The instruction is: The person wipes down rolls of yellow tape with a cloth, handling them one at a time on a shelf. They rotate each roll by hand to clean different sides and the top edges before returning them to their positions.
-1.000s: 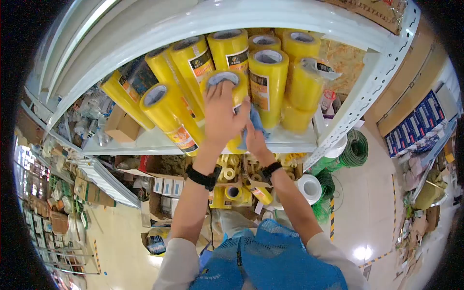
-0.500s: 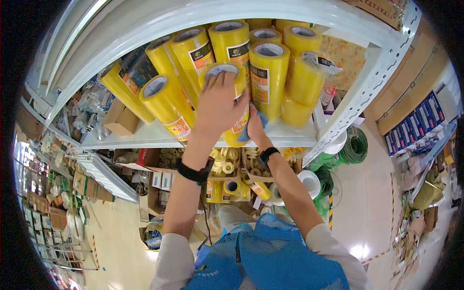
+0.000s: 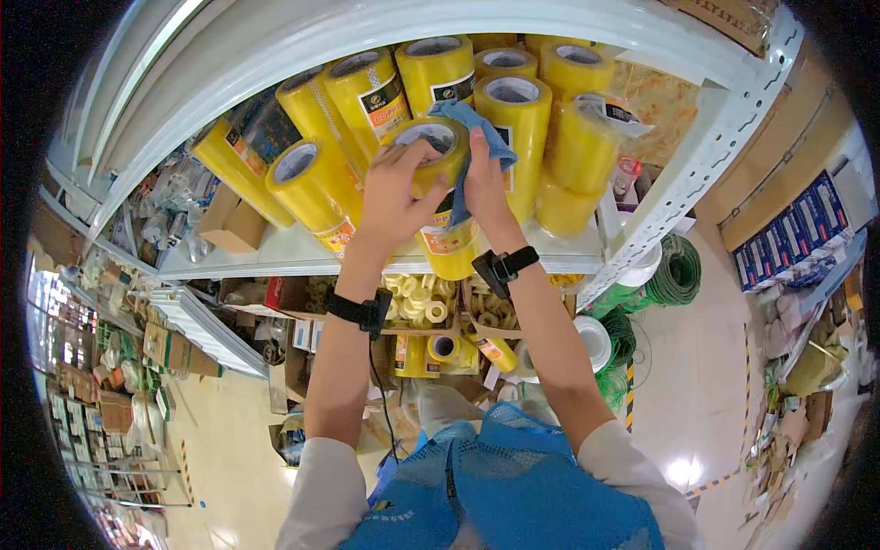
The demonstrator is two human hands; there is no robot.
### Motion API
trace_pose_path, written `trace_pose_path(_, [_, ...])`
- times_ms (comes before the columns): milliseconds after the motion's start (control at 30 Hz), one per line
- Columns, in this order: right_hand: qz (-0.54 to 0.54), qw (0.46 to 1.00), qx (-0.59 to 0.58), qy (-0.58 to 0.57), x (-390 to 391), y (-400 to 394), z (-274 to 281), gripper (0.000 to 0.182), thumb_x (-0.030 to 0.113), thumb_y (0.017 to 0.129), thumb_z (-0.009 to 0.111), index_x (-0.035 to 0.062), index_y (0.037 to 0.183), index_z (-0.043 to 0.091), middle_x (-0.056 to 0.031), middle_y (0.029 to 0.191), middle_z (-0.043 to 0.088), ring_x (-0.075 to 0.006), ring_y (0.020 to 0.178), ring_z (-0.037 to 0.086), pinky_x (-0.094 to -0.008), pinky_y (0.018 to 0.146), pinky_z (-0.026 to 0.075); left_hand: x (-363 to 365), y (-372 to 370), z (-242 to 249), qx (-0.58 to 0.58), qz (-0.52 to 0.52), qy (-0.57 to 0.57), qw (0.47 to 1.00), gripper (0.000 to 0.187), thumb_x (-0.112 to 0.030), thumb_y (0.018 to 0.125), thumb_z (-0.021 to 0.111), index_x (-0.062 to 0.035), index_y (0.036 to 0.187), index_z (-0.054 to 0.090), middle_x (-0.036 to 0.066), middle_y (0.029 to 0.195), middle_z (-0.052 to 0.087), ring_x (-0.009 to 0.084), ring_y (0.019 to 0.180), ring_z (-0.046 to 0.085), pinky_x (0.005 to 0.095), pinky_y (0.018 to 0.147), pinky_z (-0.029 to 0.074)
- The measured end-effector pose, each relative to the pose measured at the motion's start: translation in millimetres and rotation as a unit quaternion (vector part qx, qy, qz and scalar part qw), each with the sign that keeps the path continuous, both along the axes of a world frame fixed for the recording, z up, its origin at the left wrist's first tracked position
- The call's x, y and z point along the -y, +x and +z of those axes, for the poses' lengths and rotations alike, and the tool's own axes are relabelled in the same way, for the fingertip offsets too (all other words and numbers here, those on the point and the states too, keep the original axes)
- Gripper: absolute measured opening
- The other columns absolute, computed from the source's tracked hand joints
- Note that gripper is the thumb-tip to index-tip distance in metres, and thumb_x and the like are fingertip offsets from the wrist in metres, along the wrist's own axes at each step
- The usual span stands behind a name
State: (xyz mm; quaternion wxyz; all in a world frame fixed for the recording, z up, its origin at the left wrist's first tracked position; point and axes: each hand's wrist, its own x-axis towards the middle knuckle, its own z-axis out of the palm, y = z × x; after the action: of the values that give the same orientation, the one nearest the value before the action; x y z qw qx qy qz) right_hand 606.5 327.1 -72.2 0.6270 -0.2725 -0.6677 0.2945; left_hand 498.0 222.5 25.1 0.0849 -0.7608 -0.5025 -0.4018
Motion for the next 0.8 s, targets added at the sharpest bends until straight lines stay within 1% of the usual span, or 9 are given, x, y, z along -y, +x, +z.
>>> trace_pose_path(33, [0.112,0.984,-0.088,-0.109,2,1,8,0.047,0.030,0.106,0.034,-0.0036,0.138,0.042,-0.0287,0.133,0.051,-0.0401,0.124,0.047,-0.0450,0.105,0.037,1,-1,1,0.002,-0.007,0.010,1.000,0.025,-0.016,0.080,0.066,-0.0034,0.100,0.058,0.019,0.096,0.065,0.0372,0.094,0.061,0.0458,0.082,0.044])
trace_pose_path(133, [0.181,0.952,-0.094,-0.228,-11,0,-71,0.049,0.031,0.106,0.036,-0.0037,0.139,0.042,-0.0289,0.130,0.053,-0.0416,0.122,0.049,-0.0461,0.103,0.038,2,3,4,-0.017,0.004,0.019,1.000,0.025,-0.016,0.082,0.064,-0.0027,0.102,0.058,0.019,0.095,0.065,0.0382,0.094,0.061,0.0461,0.082,0.044])
trace_pose_path(300, [0.013,0.955,0.134,-0.265,32,14,-192,0.047,0.028,0.106,0.032,-0.0040,0.137,0.043,-0.0299,0.109,0.063,-0.0458,0.100,0.059,-0.0495,0.092,0.044,7,52,-2,-0.102,0.179,0.054,0.977,0.026,-0.015,0.083,0.062,-0.0002,0.103,0.058,0.018,0.096,0.065,0.0407,0.098,0.059,0.0462,0.085,0.044])
trace_pose_path(367, [0.007,0.961,0.084,-0.262,44,16,-184,0.045,0.024,0.105,0.033,-0.0050,0.137,0.043,-0.0307,0.096,0.063,-0.0471,0.082,0.058,-0.0520,0.078,0.046,5,64,-6,-0.109,0.248,0.074,0.960,0.027,-0.014,0.082,0.062,0.0013,0.104,0.057,0.018,0.101,0.065,0.0398,0.098,0.058,0.0456,0.087,0.044])
trace_pose_path(467, [0.067,0.942,0.125,-0.303,49,20,-149,0.045,0.023,0.105,0.035,-0.0092,0.136,0.042,-0.0323,0.093,0.063,-0.0469,0.077,0.059,-0.0515,0.072,0.047,-3,49,-9,-0.062,0.179,0.096,0.977,0.026,-0.015,0.082,0.064,-0.0010,0.104,0.058,0.016,0.103,0.064,0.0366,0.098,0.058,0.0446,0.089,0.043])
trace_pose_path(533, [-0.019,0.974,0.108,-0.196,38,0,-148,0.050,0.031,0.106,0.033,-0.0097,0.133,0.043,-0.0332,0.097,0.063,-0.0446,0.094,0.061,-0.0445,0.085,0.046,-10,29,-8,-0.024,0.115,0.096,0.989,0.023,-0.015,0.082,0.064,-0.0020,0.101,0.059,0.015,0.099,0.064,0.0352,0.096,0.059,0.0436,0.089,0.043])
trace_pose_path(633, [0.096,0.939,0.109,-0.313,29,0,-87,0.054,0.038,0.106,0.032,-0.0086,0.130,0.045,-0.0306,0.099,0.064,-0.0406,0.103,0.061,-0.0405,0.093,0.043,-20,-5,-16,0.062,0.036,0.057,0.996,0.017,-0.014,0.082,0.064,-0.0032,0.093,0.061,0.014,0.090,0.064,0.0333,0.092,0.059,0.0415,0.086,0.044])
trace_pose_path(733, [0.043,0.992,-0.032,-0.113,50,9,14,0.052,0.040,0.106,0.034,-0.0046,0.128,0.050,-0.0256,0.103,0.064,-0.0377,0.101,0.059,-0.0381,0.093,0.043,-24,-13,-14,0.108,0.026,0.048,0.993,0.011,-0.013,0.080,0.063,-0.0034,0.084,0.060,0.014,0.081,0.062,0.0337,0.085,0.058,0.0413,0.081,0.044])
trace_pose_path(800, [0.050,0.995,-0.050,-0.073,43,6,30,0.051,0.040,0.106,0.036,-0.0037,0.127,0.051,-0.0220,0.113,0.061,-0.0343,0.106,0.056,-0.0361,0.097,0.041,-21,-10,-11,0.110,0.029,0.061,0.992,0.009,-0.012,0.077,0.063,-0.0034,0.078,0.060,0.015,0.077,0.061,0.0346,0.080,0.057,0.0422,0.078,0.043])
